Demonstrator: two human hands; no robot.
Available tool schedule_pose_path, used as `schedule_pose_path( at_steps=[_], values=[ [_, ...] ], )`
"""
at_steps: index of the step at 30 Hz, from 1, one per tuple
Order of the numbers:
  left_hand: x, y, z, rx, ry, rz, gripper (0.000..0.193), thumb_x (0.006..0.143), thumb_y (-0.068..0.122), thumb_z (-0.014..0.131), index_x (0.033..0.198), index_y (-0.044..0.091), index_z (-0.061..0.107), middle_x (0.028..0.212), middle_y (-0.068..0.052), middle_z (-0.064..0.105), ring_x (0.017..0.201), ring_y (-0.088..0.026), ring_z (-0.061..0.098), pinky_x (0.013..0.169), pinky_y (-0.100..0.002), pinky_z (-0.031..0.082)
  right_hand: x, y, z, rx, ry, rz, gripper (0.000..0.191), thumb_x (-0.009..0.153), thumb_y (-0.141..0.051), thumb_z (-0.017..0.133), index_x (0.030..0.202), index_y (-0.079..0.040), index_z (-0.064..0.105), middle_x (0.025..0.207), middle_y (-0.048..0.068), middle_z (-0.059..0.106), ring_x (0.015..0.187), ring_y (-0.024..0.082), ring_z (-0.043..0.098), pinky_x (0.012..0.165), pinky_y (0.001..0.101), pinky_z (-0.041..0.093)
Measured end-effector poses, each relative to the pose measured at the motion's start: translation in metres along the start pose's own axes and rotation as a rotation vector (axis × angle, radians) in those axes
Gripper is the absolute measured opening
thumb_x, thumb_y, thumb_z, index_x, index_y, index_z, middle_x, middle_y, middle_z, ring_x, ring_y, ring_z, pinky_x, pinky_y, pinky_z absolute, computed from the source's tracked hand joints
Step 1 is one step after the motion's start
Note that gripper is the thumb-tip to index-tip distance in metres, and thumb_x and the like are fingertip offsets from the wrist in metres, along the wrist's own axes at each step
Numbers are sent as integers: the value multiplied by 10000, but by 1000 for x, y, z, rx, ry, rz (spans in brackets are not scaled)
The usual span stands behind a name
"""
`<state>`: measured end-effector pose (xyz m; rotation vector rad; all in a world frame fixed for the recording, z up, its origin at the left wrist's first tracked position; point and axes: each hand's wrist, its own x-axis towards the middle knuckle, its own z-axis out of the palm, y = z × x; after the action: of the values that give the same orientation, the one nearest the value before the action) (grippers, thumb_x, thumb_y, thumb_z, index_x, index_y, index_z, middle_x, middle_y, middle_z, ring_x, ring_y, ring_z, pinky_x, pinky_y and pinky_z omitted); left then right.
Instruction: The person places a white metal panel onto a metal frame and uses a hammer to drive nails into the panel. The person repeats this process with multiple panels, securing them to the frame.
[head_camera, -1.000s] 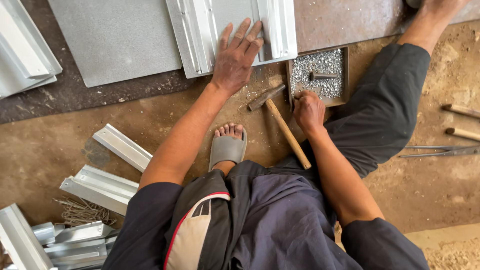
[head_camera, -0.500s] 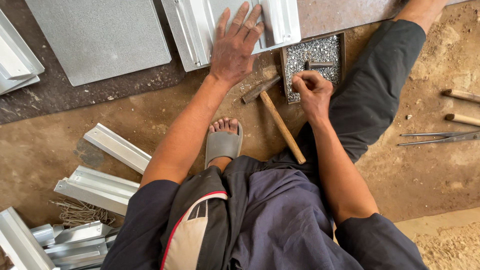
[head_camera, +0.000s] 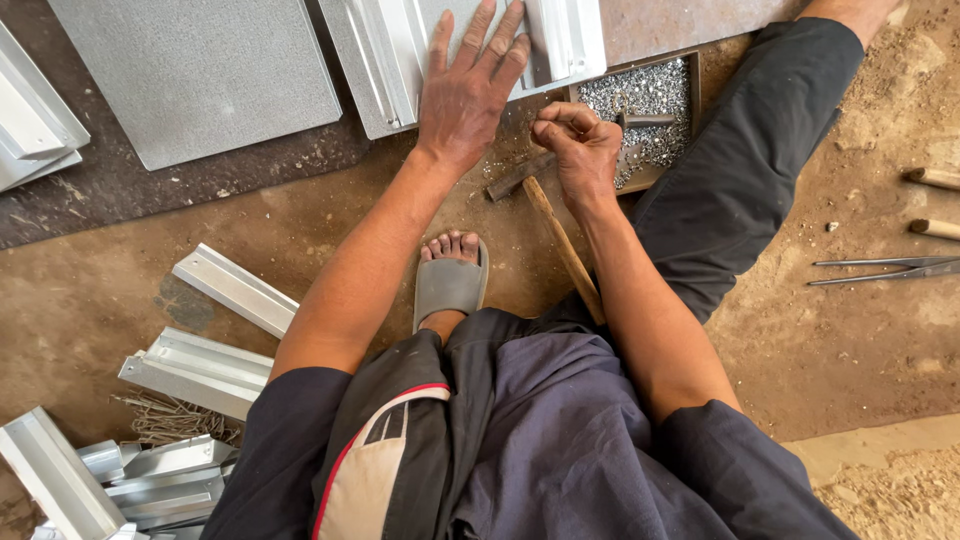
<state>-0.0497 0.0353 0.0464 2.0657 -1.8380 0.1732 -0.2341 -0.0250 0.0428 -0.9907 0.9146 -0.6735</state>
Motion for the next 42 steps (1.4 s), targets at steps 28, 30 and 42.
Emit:
schedule_pose_path(
  at_steps=[28, 30, 42],
  values=[
    [13, 1, -39, -175, -124, -26, 692, 816, -23, 822, 1441, 137, 569, 1608, -37, 467, 1516, -265, 349, 1278, -551, 156, 18, -15, 8, 246, 228, -128, 152, 892, 22, 636, 994, 10, 749, 966, 61, 781, 885, 117, 749, 883, 269, 627],
    [9, 2, -33, -162, -111, -31, 686, 837, -28, 814, 1452, 150, 568, 1625, -14, 452, 1531, -251, 340, 1293, -541, 155, 22, -10, 1, 297, 156, -128, 82, 947, -6, 663, 883, 1, 714, 923, 50, 743, 882, 123, 723, 905, 277, 619],
    [-7, -1, -7, -65, -48, -5, 724, 876, -99, 738, 1505, 201, 541, 1662, 40, 400, 1553, -208, 304, 1315, -525, 148, 31, 2, -6, 334, 118, -114, 135, 957, -2, 714, 827, 34, 714, 890, 64, 714, 832, 132, 702, 875, 323, 638]
  ],
)
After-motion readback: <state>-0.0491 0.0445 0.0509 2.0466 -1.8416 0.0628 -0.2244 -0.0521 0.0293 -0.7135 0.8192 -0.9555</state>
